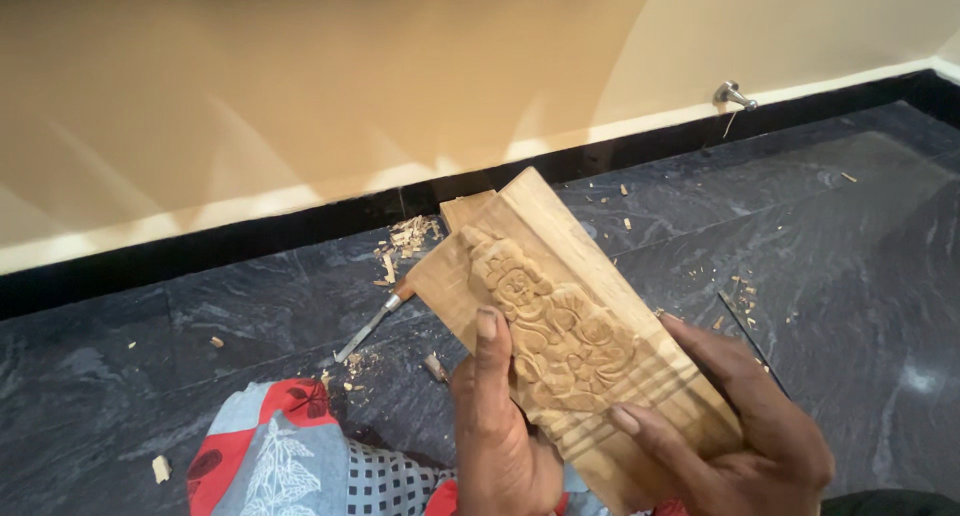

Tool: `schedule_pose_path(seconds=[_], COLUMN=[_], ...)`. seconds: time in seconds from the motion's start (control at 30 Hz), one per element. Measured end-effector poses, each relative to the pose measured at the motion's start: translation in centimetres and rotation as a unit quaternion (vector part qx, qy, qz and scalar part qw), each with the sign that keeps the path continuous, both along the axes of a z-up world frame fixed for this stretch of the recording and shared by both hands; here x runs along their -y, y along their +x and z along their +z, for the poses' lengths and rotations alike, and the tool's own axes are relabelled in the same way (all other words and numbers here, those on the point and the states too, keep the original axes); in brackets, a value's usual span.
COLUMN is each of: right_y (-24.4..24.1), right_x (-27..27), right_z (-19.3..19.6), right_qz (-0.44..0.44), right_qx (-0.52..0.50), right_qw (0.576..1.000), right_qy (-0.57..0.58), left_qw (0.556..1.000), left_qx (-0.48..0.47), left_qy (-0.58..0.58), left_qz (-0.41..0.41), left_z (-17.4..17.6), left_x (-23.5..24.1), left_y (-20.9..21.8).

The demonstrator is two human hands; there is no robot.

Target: The person carves a detailed figure into a rectangular wooden block using a chisel and a wooden mallet. They repeatedly strike the chisel to shape the wood and occasionally lift the block to view the progress.

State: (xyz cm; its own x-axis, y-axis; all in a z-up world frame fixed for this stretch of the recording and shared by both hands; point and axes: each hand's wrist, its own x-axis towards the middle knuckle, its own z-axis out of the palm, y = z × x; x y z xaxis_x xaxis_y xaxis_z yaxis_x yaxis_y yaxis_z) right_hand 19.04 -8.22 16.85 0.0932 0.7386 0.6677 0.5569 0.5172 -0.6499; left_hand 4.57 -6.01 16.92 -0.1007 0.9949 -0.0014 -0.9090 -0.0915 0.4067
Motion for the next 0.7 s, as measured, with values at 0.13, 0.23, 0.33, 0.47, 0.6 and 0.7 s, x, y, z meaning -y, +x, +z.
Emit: schedule_pose_path(seconds=[0.13, 0.23, 0.33, 0.47, 0.6, 0.7], right_y=[-0.2, -0.1, -0.2, -0.8, -0.6, -0.2], right_x=[-0.1, 0.0, 0.3, 0.3, 0.5, 0.6], right_z=[-0.2, 0.1, 0.3, 0.0, -0.2, -0.2], right_qz=[0.004, 0.029, 0.037, -0.001, 0.022, 0.046], right_qx=[0.004, 0.020, 0.048, 0.014, -0.089, -0.112], right_qw=[1.000, 0.999, 0.998, 0.993, 0.979, 0.974], right_qy=[0.009, -0.008, -0.027, -0.114, -0.183, -0.189], left_qw=[0.999, 0.999, 0.990, 0.985, 0.985, 0.985], left_qx=[-0.017, -0.042, -0.126, -0.159, -0.149, -0.149], left_qy=[-0.032, 0.007, 0.048, 0.002, 0.018, 0.018], left_qz=[0.004, 0.015, -0.038, -0.063, -0.081, -0.085], left_z=[0.4, 0.8, 0.9, 0.7, 0.5, 0.4], left_x=[0.2, 0.3, 1.1, 0.9, 0.9, 0.8], left_y=[-0.5, -1.0, -1.9, -1.7, -1.4, -1.3])
